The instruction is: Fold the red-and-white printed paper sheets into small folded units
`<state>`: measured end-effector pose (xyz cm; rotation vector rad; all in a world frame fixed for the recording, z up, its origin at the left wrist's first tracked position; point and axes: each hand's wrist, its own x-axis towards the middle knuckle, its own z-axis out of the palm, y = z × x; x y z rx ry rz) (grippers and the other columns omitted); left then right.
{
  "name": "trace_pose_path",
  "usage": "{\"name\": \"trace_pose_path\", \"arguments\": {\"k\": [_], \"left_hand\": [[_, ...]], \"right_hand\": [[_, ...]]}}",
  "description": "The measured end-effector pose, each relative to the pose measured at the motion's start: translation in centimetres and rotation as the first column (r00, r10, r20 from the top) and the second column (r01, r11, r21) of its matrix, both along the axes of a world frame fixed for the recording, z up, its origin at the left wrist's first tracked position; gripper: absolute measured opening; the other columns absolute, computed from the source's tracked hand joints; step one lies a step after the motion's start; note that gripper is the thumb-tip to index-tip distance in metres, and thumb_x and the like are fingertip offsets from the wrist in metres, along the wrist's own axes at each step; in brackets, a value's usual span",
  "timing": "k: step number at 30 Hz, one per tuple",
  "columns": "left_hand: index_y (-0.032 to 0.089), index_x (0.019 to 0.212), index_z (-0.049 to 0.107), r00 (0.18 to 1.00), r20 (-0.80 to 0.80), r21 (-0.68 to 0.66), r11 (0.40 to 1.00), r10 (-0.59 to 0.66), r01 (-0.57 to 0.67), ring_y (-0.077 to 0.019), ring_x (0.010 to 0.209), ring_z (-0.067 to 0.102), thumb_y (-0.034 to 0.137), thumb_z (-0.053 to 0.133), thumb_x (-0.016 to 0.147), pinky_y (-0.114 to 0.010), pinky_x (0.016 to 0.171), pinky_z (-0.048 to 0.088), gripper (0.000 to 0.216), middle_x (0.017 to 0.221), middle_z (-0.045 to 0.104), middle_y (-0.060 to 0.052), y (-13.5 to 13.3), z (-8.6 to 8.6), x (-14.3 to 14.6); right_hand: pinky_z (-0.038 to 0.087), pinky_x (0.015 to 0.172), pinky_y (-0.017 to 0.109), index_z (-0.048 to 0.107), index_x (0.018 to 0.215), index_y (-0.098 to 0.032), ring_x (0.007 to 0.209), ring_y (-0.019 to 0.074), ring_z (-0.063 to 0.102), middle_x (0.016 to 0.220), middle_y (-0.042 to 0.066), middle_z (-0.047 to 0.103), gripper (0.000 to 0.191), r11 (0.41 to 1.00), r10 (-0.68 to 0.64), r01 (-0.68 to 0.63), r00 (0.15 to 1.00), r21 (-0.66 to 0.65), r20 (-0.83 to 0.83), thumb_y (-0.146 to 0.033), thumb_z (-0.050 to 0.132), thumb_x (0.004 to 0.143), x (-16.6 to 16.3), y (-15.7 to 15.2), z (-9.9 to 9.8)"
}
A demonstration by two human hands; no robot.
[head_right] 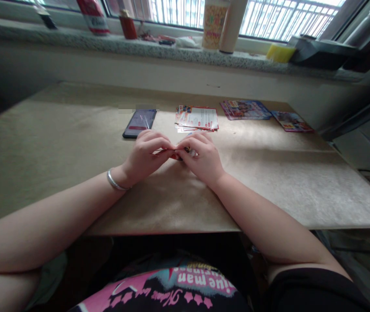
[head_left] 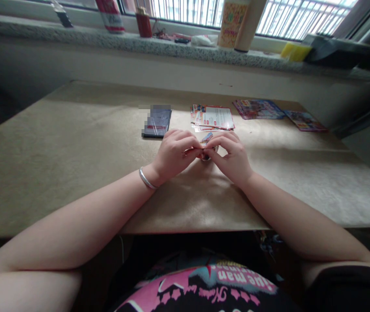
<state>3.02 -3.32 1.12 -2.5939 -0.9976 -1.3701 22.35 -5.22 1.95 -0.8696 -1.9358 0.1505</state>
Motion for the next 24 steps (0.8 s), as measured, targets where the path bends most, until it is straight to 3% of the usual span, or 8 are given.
{"name": "trace_pose_path", "arguments": {"k": [5,13,24], "left_hand": [[0.021,0.071,0.062,1.000,0.019,-0.022,1.000,0.015,-0.015,-0.0137,0.072,0.058,0.030,0.065,0.087,-0.031,0.079,0.043,0.018,0.076,0.067,0.002,0.00,0.15,-0.15],[0.023,0.076,0.065,0.999,-0.030,0.072,0.997,0.013,-0.011,-0.0142,0.073,0.059,0.033,0.066,0.087,-0.032,0.078,0.041,0.015,0.077,0.069,0.002,0.07,0.04,-0.18],[0.023,0.077,0.065,1.000,-0.020,0.106,0.994,-0.005,0.007,-0.0139,0.073,0.060,0.023,0.062,0.087,-0.032,0.078,0.041,0.010,0.079,0.070,0.002,0.13,0.01,-0.28]], "right_hand": [[0.050,0.087,0.040,0.065,0.080,-0.027,0.089,0.0202,0.064,0.085,-0.001,0.071,0.008,0.999,-0.050,0.050,0.999,0.003,0.014,-0.020,0.067,0.082,0.18,0.19,-0.19],[0.050,0.086,0.040,0.066,0.079,-0.028,0.087,0.0197,0.064,0.084,-0.001,0.072,0.008,0.999,-0.032,0.029,0.997,0.046,0.064,-0.023,0.066,0.086,0.34,0.29,-0.34],[0.049,0.085,0.039,0.064,0.076,-0.024,0.086,0.0190,0.065,0.086,0.002,0.070,0.011,0.995,-0.030,0.024,0.998,0.099,0.056,-0.016,0.064,0.084,0.25,0.34,-0.13]]}}
